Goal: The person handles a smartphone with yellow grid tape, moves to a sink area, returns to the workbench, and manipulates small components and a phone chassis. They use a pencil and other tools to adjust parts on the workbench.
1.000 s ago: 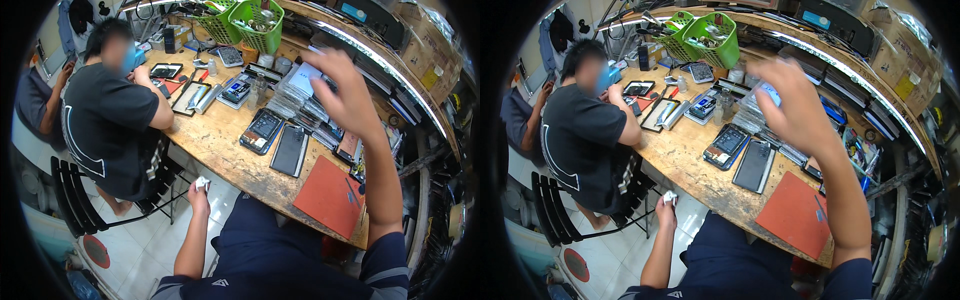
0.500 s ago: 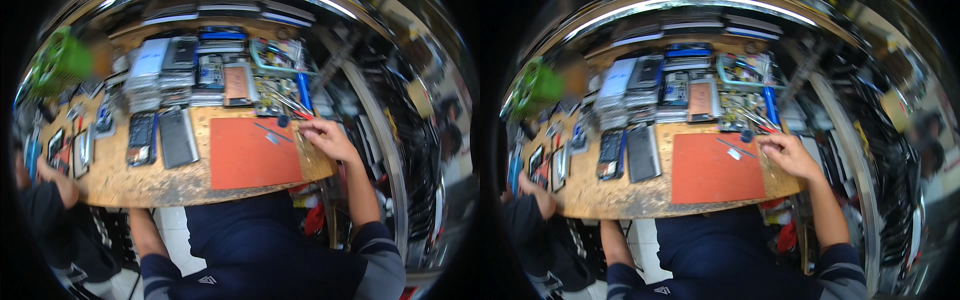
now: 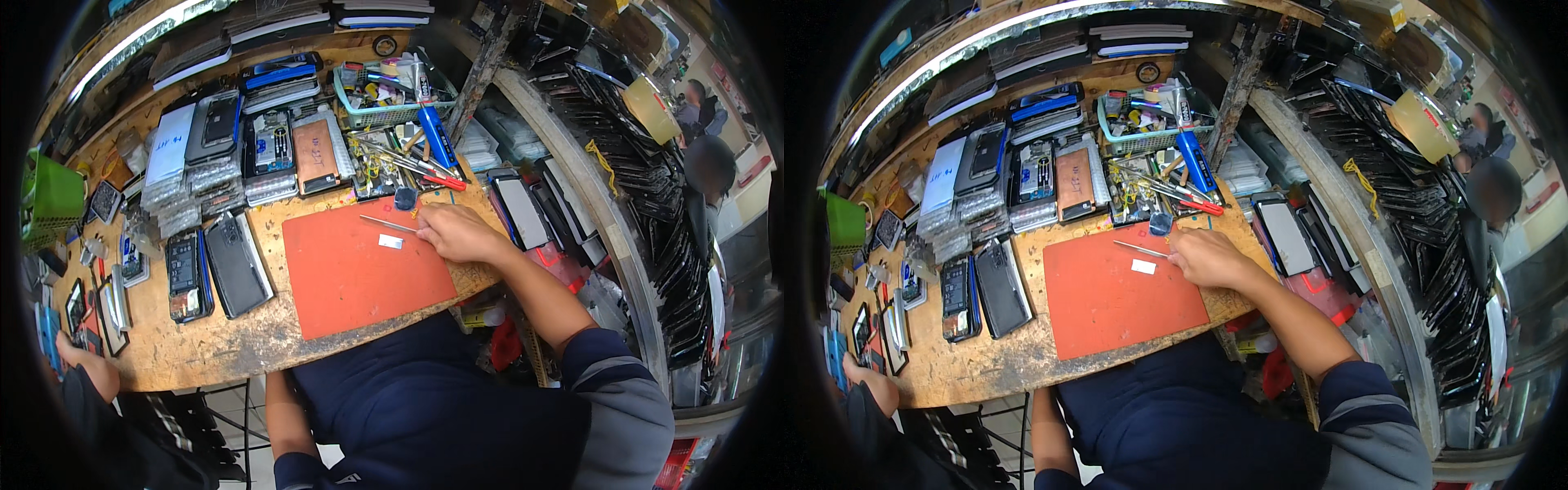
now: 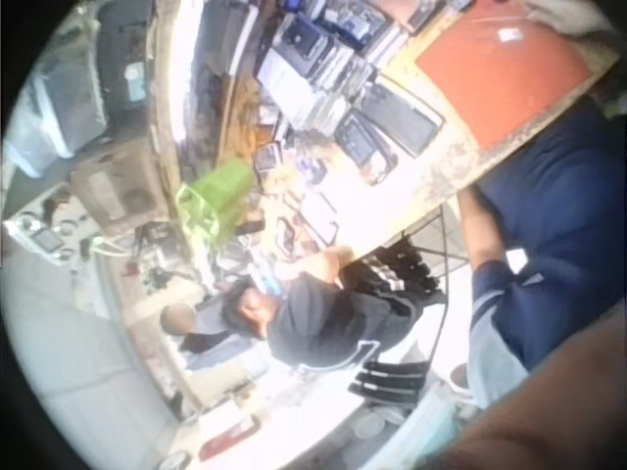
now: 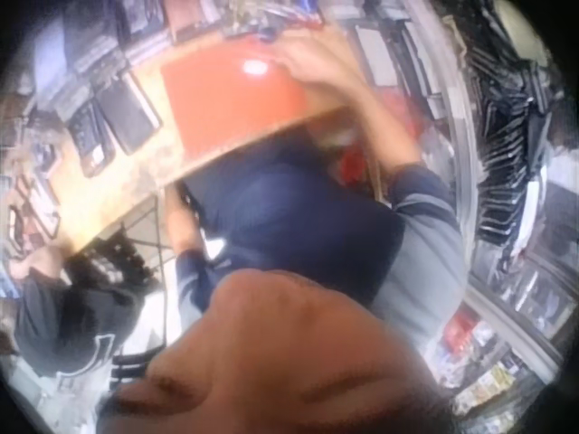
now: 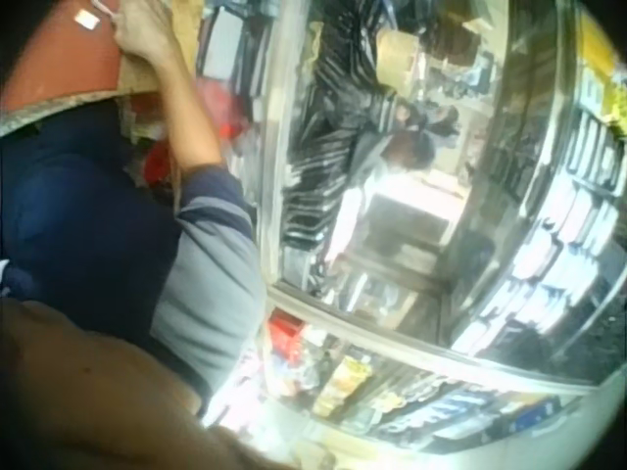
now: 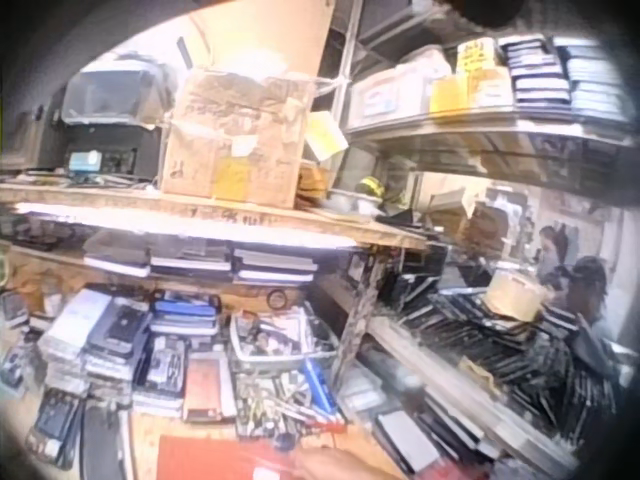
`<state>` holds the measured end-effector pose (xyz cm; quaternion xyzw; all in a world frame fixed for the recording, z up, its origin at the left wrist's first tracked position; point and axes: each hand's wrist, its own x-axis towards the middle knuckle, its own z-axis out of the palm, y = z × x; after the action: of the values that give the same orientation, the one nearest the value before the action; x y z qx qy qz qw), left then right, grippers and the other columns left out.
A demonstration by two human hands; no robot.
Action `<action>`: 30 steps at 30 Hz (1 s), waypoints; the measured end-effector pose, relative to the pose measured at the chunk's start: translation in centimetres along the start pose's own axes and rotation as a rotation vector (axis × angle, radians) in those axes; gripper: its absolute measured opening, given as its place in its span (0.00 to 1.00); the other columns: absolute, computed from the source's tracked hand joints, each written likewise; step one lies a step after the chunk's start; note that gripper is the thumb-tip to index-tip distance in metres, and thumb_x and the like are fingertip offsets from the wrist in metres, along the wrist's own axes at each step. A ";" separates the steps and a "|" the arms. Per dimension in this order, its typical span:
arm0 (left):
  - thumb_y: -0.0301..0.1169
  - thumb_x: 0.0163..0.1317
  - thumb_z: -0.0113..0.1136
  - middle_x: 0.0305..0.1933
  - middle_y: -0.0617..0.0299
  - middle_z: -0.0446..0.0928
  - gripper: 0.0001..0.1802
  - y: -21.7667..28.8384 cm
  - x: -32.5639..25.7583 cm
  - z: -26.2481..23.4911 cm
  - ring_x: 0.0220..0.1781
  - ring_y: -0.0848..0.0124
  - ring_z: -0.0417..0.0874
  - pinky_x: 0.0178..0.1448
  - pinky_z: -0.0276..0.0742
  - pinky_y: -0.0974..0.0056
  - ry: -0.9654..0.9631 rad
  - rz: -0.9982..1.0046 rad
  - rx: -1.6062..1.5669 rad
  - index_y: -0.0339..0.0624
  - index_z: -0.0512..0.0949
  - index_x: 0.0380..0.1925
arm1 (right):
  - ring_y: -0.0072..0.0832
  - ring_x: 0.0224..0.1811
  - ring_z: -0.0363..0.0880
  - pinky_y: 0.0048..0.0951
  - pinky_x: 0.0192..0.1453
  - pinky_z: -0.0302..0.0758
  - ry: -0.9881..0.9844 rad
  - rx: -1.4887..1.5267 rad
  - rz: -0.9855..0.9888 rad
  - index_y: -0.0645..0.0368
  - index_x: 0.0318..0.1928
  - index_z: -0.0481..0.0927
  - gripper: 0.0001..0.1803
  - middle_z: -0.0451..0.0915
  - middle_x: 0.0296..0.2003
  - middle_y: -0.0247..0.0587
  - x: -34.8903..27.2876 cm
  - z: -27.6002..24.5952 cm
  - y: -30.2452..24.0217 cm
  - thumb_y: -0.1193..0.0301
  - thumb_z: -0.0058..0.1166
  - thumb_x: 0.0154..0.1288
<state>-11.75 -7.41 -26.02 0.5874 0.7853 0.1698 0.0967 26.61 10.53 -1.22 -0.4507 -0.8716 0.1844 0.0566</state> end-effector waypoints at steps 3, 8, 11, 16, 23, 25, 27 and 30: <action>0.22 0.68 0.57 0.55 0.44 0.83 0.16 1.4 -0.8 1.2 0.56 0.49 0.83 0.62 0.77 0.53 -0.001 -0.020 -0.004 0.31 0.79 0.55 | 0.53 0.40 0.84 0.48 0.47 0.77 0.261 0.110 0.053 0.63 0.39 0.80 0.08 0.83 0.36 0.54 1.4 -1.1 1.0 0.70 0.61 0.67; 0.22 0.67 0.57 0.54 0.43 0.83 0.16 3.0 -1.0 2.5 0.56 0.48 0.83 0.62 0.77 0.53 -0.009 -0.011 -0.005 0.31 0.80 0.54 | 0.49 0.41 0.84 0.47 0.47 0.78 0.465 0.202 0.057 0.64 0.42 0.81 0.13 0.83 0.34 0.52 4.9 0.0 2.4 0.69 0.67 0.62; 0.22 0.67 0.57 0.54 0.43 0.83 0.16 1.6 -0.5 1.3 0.57 0.48 0.83 0.62 0.77 0.52 -0.028 0.003 0.014 0.31 0.80 0.54 | 0.48 0.41 0.85 0.47 0.47 0.77 0.352 0.050 0.065 0.65 0.40 0.82 0.12 0.84 0.33 0.51 5.6 0.9 2.2 0.69 0.67 0.62; 0.22 0.66 0.57 0.54 0.42 0.83 0.16 0.3 0.2 0.8 0.57 0.46 0.83 0.62 0.77 0.52 -0.056 0.033 0.038 0.32 0.80 0.53 | 0.43 0.31 0.84 0.42 0.38 0.76 0.415 0.370 0.061 0.65 0.35 0.84 0.11 0.82 0.25 0.49 5.6 -0.7 3.0 0.68 0.66 0.64; 0.22 0.66 0.58 0.54 0.41 0.83 0.16 1.6 -1.2 3.6 0.57 0.45 0.83 0.62 0.77 0.51 -0.042 0.103 0.010 0.32 0.81 0.53 | 0.34 0.24 0.79 0.40 0.33 0.73 0.605 0.639 0.220 0.64 0.28 0.78 0.14 0.78 0.20 0.44 1.1 -1.7 4.5 0.68 0.64 0.66; 0.22 0.66 0.58 0.54 0.40 0.83 0.16 1.8 -4.1 3.1 0.57 0.44 0.83 0.62 0.77 0.51 -0.002 0.109 -0.057 0.32 0.81 0.53 | 0.41 0.30 0.81 0.43 0.37 0.75 0.515 0.360 0.099 0.63 0.30 0.78 0.11 0.79 0.24 0.47 -1.7 -1.0 3.9 0.69 0.63 0.65; 0.22 0.65 0.58 0.54 0.40 0.83 0.16 2.4 -7.2 2.0 0.57 0.44 0.83 0.62 0.77 0.51 -0.017 0.002 -0.126 0.32 0.81 0.52 | 0.47 0.36 0.82 0.46 0.41 0.75 0.458 0.210 0.066 0.63 0.32 0.78 0.09 0.80 0.28 0.51 -3.6 0.7 2.5 0.71 0.63 0.63; 0.25 0.63 0.60 0.53 0.34 0.81 0.15 4.4 -9.2 0.5 0.59 0.36 0.78 0.64 0.73 0.47 0.017 -0.095 -0.267 0.30 0.82 0.49 | 0.51 0.40 0.81 0.49 0.44 0.75 0.395 0.205 0.167 0.64 0.35 0.78 0.09 0.81 0.33 0.53 -4.6 2.6 1.2 0.72 0.63 0.61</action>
<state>-5.02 -14.98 -25.27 0.5301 0.7835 0.2730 0.1750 29.53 6.72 -3.77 -0.5406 -0.7799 0.1845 0.2559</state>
